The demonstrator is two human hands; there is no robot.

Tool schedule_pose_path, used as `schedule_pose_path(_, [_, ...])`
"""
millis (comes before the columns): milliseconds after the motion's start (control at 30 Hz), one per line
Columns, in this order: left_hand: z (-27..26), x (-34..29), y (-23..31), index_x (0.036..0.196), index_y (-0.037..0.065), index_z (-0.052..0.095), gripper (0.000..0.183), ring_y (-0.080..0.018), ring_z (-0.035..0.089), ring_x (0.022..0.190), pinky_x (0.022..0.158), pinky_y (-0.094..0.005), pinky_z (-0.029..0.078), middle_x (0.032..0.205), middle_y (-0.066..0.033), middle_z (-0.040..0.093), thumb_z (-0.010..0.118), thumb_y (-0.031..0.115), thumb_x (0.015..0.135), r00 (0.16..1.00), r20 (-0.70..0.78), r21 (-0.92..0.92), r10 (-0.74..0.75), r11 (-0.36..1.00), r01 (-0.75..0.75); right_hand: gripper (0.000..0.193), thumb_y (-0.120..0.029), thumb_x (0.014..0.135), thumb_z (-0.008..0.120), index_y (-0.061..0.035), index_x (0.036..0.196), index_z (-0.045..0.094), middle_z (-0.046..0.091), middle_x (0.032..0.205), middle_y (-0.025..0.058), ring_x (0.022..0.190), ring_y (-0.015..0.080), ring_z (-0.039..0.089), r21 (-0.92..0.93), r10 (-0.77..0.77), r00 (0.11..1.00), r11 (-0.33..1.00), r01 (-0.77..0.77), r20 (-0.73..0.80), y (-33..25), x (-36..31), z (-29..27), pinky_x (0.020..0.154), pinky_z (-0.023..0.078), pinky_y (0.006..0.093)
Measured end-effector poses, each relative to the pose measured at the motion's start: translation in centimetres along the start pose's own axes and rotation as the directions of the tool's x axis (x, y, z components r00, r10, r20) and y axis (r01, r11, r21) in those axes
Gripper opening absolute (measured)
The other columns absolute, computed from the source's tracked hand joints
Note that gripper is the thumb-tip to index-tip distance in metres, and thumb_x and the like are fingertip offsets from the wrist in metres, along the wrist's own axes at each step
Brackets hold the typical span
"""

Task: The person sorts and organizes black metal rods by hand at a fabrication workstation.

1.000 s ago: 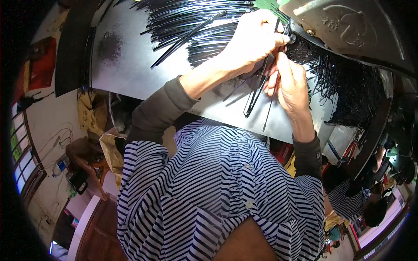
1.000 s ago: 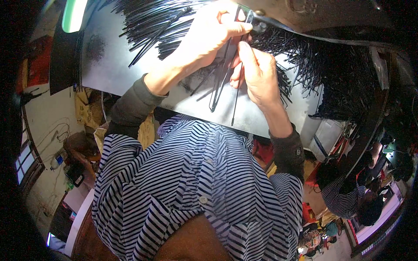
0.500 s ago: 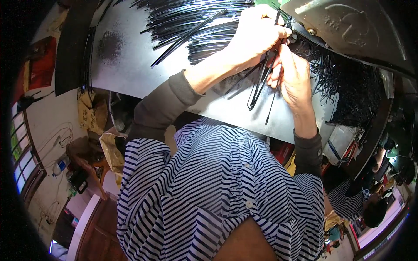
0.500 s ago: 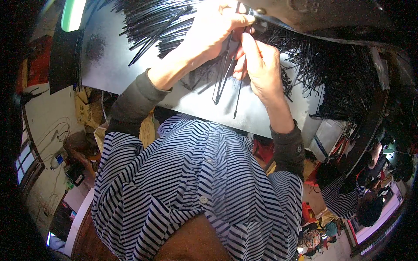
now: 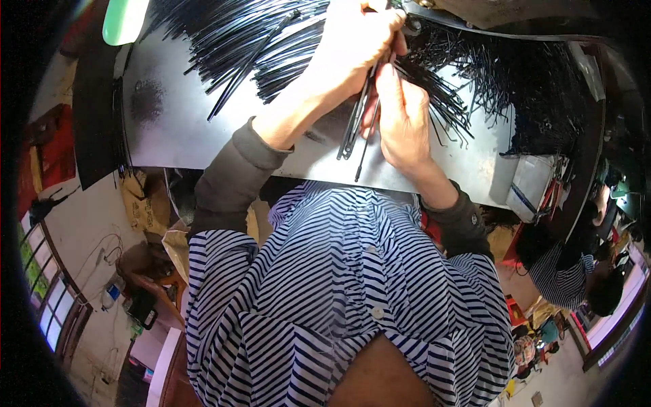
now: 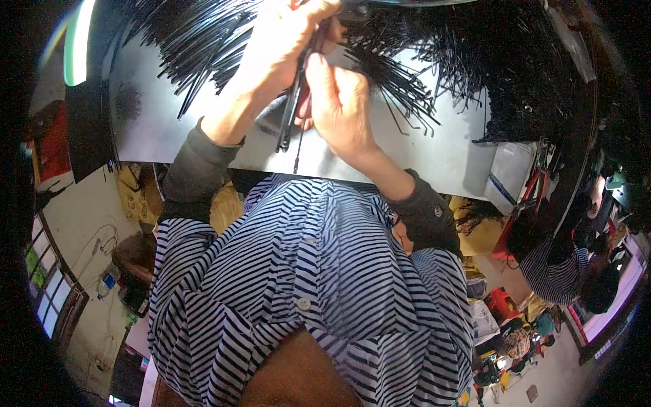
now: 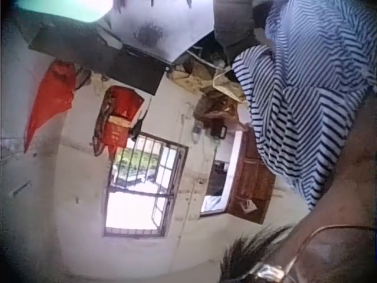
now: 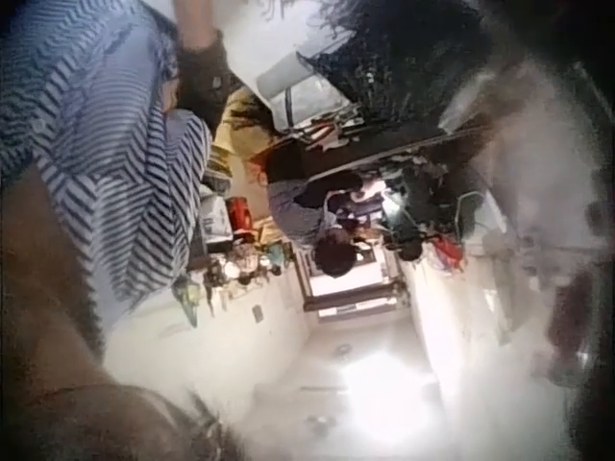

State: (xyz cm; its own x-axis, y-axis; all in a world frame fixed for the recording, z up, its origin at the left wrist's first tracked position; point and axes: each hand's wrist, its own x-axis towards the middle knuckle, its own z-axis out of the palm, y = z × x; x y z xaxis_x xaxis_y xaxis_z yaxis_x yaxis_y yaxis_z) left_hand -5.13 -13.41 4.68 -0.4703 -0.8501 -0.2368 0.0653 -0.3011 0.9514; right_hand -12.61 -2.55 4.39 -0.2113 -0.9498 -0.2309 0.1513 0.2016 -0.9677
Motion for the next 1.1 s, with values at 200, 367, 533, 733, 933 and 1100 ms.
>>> schedule_pose_path(200, [-13.4, -2.7, 1.7, 0.117, 0.000, 0.058, 0.034, -0.0150, 0.066, 0.083, 0.076, -0.0271, 0.056, 0.106, -0.0132, 0.065, 0.064, 0.023, 0.092, 0.837, 0.034, 0.388, 0.546, 0.765, -0.515, 0.018, -0.008, 0.079, 0.071, -0.0040, 0.097, 0.071, 0.065, 0.087, 0.0069, 0.063, 0.0187, 0.065, -0.733, -0.427, 0.902, 0.596, 0.328, 0.057, 1.4, -1.6, -6.1, 0.056, 0.052, 0.0317])
schedule_pose_path(367, [-20.2, -5.9, 4.1, 0.117, 0.004, 0.062, 0.038, -0.0226, 0.067, 0.086, 0.079, -0.0334, 0.052, 0.098, -0.0131, 0.069, 0.069, 0.027, 0.086, 0.685, 0.065, 0.933, 0.725, -0.288, 0.216, 0.025, -0.002, 0.069, 0.074, -0.0049, 0.093, 0.072, 0.063, 0.083, 0.0041, 0.076, 0.0207, 0.065, -0.878, -0.606, 0.740, 0.137, 0.458, 0.291, 1.1, 0.7, -11.2, 0.062, 0.052, 0.0292])
schedule_pose_path(533, [-10.1, -9.8, -0.3, 0.093, 0.005, 0.066, 0.020, -0.0243, 0.060, 0.075, 0.068, -0.0331, 0.048, 0.085, -0.0080, 0.065, 0.075, 0.006, 0.076, 0.718, 0.207, 0.886, 0.664, 0.185, -0.426, 0.022, -0.001, 0.070, 0.075, -0.0044, 0.092, 0.072, 0.062, 0.083, 0.0049, 0.072, 0.0201, 0.062, -0.815, -0.589, 0.693, 0.097, 0.571, 0.416, 1.2, 1.5, -12.1, 0.060, 0.051, 0.0305])
schedule_pose_path(733, [-5.7, -10.6, -4.5, 0.078, 0.011, 0.061, 0.012, -0.0258, 0.049, 0.077, 0.063, -0.0362, 0.041, 0.077, -0.0058, 0.049, 0.070, 0.015, 0.071, 0.808, 0.267, 0.922, 0.526, 0.106, -0.373, 0.020, 0.001, 0.073, 0.074, -0.0046, 0.092, 0.072, 0.062, 0.083, 0.0059, 0.071, 0.0207, 0.062, -0.820, -0.567, 0.740, 0.183, 0.542, 0.362, 0.9, 1.2, -12.0, 0.063, 0.050, 0.0306])
schedule_pose_path(933, [-5.9, -10.4, -5.1, 0.085, 0.009, 0.061, 0.021, -0.0241, 0.048, 0.078, 0.068, -0.0357, 0.040, 0.079, -0.0056, 0.053, 0.076, 0.010, 0.071, 0.815, 0.273, 0.885, 0.511, 0.199, -0.421, 0.020, 0.002, 0.077, 0.073, -0.0030, 0.096, 0.070, 0.064, 0.085, 0.0077, 0.068, 0.0177, 0.064, -0.806, -0.665, 0.676, 0.185, 0.562, 0.319, 0.1, 0.2, -11.4, 0.060, 0.051, 0.0276])
schedule_pose_path(1100, [-5.7, -10.5, -5.4, 0.083, 0.008, 0.062, 0.020, -0.0258, 0.048, 0.079, 0.070, -0.0373, 0.039, 0.080, -0.0064, 0.052, 0.076, 0.010, 0.069, 0.828, 0.197, 0.904, 0.524, 0.231, -0.361, 0.022, -0.004, 0.074, 0.077, -0.0045, 0.095, 0.069, 0.063, 0.085, 0.0075, 0.068, 0.0211, 0.062, -0.902, -0.480, 0.860, 0.271, 0.335, 0.175, -0.8, -2.2, -12.7, 0.061, 0.050, 0.0298])
